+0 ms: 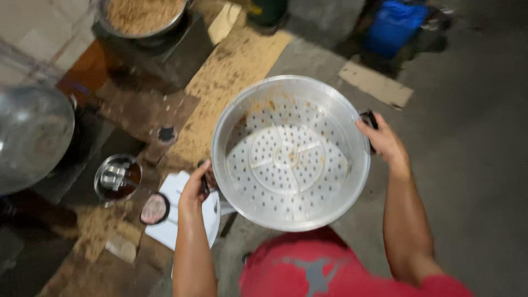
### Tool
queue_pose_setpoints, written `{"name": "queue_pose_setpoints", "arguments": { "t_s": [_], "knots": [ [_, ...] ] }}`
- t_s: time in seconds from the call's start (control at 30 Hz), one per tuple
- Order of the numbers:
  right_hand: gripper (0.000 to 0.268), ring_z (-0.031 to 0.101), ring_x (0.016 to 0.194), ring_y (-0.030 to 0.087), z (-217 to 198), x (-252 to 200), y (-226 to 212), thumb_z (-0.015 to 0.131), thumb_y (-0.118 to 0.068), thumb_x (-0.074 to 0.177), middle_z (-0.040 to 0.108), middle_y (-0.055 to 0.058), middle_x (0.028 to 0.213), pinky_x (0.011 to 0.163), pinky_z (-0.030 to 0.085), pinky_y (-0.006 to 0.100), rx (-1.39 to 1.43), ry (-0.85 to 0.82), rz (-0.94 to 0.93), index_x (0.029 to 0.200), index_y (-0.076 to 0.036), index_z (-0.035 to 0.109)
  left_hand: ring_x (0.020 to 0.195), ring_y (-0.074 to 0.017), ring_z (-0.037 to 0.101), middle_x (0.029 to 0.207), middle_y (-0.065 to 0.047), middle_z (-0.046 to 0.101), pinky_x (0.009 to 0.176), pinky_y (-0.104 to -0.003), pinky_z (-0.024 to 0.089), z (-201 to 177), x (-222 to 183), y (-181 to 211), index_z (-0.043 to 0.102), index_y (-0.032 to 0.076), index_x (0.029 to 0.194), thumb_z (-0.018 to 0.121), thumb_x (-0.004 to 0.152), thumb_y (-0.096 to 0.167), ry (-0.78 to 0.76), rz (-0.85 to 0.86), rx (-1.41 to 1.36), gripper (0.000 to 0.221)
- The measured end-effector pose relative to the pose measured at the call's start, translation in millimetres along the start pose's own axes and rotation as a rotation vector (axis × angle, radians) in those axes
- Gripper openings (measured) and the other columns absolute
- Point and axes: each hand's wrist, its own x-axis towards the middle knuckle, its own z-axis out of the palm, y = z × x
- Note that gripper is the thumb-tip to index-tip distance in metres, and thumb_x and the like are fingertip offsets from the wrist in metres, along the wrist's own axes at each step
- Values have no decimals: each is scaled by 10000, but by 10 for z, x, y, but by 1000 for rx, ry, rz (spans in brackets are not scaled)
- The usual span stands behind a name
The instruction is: The person scoops diced food items from a large pile on a cloth into a metal bowl using a small plate. They then carry the bowl to a scale, transfer the contents into a large wok, and repeat the process.
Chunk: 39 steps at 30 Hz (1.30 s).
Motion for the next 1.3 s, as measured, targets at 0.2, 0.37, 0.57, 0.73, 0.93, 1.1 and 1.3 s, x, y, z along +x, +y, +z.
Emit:
{"name": "queue_pose_setpoints", "arguments": {
  "t_s": [0.2, 0.37, 0.57, 0.73, 0.93, 1.1, 1.3],
  "knots": [
    [772, 647, 1083, 225, 626, 1508, -798, 760, -510, 822, 683, 107, 1261, 777, 574, 435, -158, -172, -12, 1479, -170, 538, 820, -176, 776, 959, -41, 798, 726, -337, 636, 109, 307, 364, 714, 103, 1109, 676, 857, 351, 317, 41, -123, 356],
    [750, 654, 1079, 262, 1317, 2359, -1324, 750, -517, 838, 698, 130, 1255, 803, 554, 438, -178, -340, -17, 1476, -181, 543, 836, -205, 750, 1004, -73, 768, 717, -367, 622, -6, 394, 436, 694, 85, 1166, 710, 925, 359, 428, 145, -202, 365],
    [765, 654, 1138, 235, 2456, 3391, -1637, 759, -509, 821, 690, 108, 1276, 940, 529, 419, -261, -450, -86, 1460, -154, 534, 908, -208, 753, 1069, -89, 766, 786, -366, 618, -596, 846, 585, 676, 54, 1230, 720, 910, 311, 592, 206, -284, 413],
    [744, 640, 1172, 221, 3307, 4059, -1602, 754, -503, 857, 686, 112, 1292, 996, 500, 378, -297, -500, -129, 1457, -117, 545, 966, -247, 743, 1099, -118, 769, 859, -402, 602, -1039, 1202, 791, 678, 8, 1228, 741, 873, 263, 606, 158, -369, 441],
    [592, 637, 1049, 188, 4103, 4750, -1491, 720, -409, 910, 704, 74, 1193, 905, 521, 352, -206, -614, -21, 1397, -99, 590, 1013, -265, 715, 1154, -144, 727, 912, -421, 563, -1274, 1552, 1043, 637, -18, 1274, 767, 874, 206, 649, 172, -468, 477],
    [519, 611, 961, 146, 4728, 5269, -1229, 693, -359, 926, 685, 6, 1090, 812, 501, 325, -257, -632, 98, 1378, -123, 599, 1039, -262, 714, 1166, -130, 718, 925, -407, 570, -1441, 1851, 1103, 592, 28, 1333, 765, 819, 170, 684, 227, -438, 560],
    [466, 591, 998, 70, 5739, 5925, -561, 693, -303, 950, 665, -40, 1115, 864, 479, 232, -149, -828, -127, 1354, -95, 589, 1039, -221, 690, 1135, -89, 708, 845, -328, 573, -2178, 2364, 702, 589, 37, 1333, 754, 838, 126, 813, 244, -443, 530]
  ]
}}
